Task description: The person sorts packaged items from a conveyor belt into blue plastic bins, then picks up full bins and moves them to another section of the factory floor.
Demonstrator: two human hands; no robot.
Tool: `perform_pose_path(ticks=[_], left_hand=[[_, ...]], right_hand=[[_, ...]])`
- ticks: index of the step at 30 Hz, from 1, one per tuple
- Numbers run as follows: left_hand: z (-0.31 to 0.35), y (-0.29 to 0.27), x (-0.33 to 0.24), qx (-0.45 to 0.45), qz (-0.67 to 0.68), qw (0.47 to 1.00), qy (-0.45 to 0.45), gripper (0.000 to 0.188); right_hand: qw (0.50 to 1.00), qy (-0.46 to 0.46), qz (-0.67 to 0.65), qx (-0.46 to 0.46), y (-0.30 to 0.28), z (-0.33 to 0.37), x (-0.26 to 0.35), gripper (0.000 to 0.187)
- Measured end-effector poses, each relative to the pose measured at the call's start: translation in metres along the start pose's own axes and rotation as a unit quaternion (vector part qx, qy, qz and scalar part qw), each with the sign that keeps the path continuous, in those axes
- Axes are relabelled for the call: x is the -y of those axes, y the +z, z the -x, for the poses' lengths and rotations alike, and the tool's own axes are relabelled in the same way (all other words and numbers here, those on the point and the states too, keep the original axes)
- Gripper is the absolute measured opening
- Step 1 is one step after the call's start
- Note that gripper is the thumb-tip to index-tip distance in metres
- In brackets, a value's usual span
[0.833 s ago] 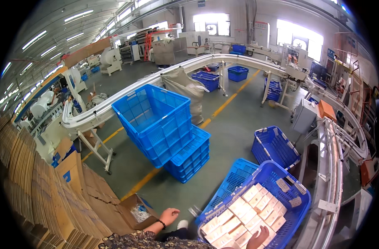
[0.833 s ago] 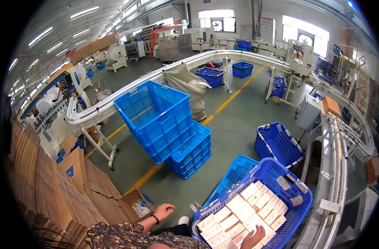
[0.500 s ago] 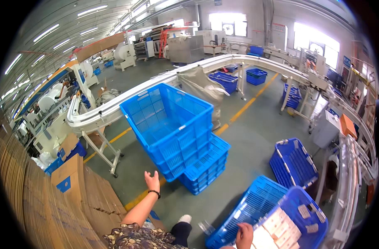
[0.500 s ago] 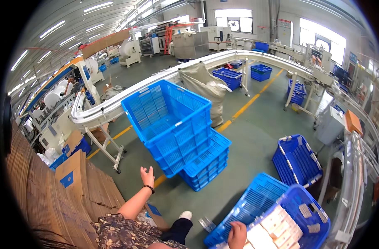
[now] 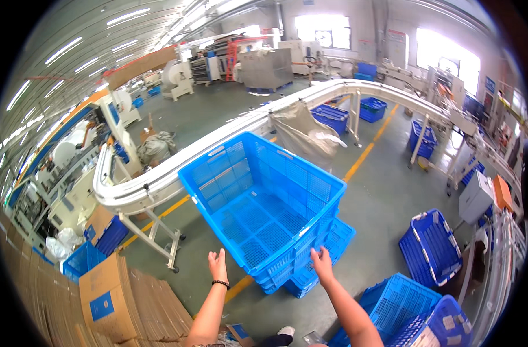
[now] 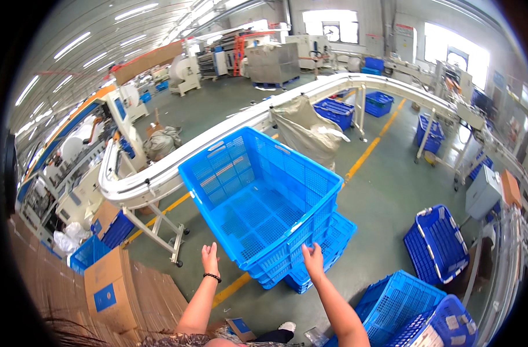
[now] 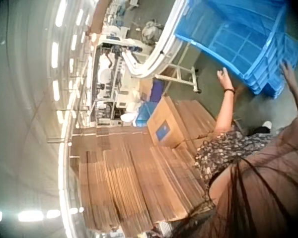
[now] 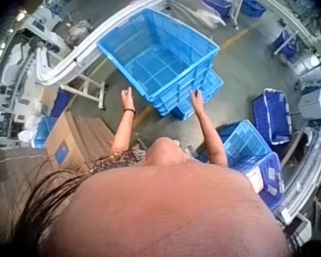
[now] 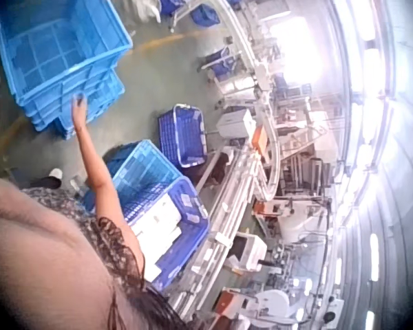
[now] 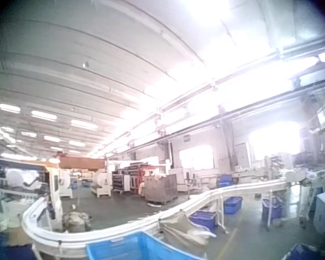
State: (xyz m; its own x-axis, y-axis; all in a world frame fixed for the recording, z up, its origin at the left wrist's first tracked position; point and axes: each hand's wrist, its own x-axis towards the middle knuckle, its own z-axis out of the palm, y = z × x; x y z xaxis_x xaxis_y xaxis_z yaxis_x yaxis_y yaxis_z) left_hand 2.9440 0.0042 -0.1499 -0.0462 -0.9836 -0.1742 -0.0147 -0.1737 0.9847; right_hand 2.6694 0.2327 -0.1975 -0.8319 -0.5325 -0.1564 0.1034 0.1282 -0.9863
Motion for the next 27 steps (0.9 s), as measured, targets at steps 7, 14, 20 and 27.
perform_pose_path(ticks=[7,14,20,27], left_hand=[[-0.030,0.067,0.020,0.128,0.137,0.981,0.050,0.071],[0.035,0.084,0.002,0.106,0.142,0.984,0.028,0.089],[0.148,0.129,-0.002,0.174,0.089,0.975,-0.101,0.076],[0.052,0.129,-0.018,-0.053,0.146,0.982,-0.104,0.089]], right_hand=[[0.993,0.072,0.005,-0.097,0.063,-0.104,0.008,0.117],[0.981,0.125,0.131,-0.062,0.034,-0.093,0.051,0.110],[0.987,0.013,0.126,-0.101,-0.080,-0.135,0.052,0.071],[0.951,0.167,-0.258,0.045,-0.116,-0.177,0.085,0.049]])
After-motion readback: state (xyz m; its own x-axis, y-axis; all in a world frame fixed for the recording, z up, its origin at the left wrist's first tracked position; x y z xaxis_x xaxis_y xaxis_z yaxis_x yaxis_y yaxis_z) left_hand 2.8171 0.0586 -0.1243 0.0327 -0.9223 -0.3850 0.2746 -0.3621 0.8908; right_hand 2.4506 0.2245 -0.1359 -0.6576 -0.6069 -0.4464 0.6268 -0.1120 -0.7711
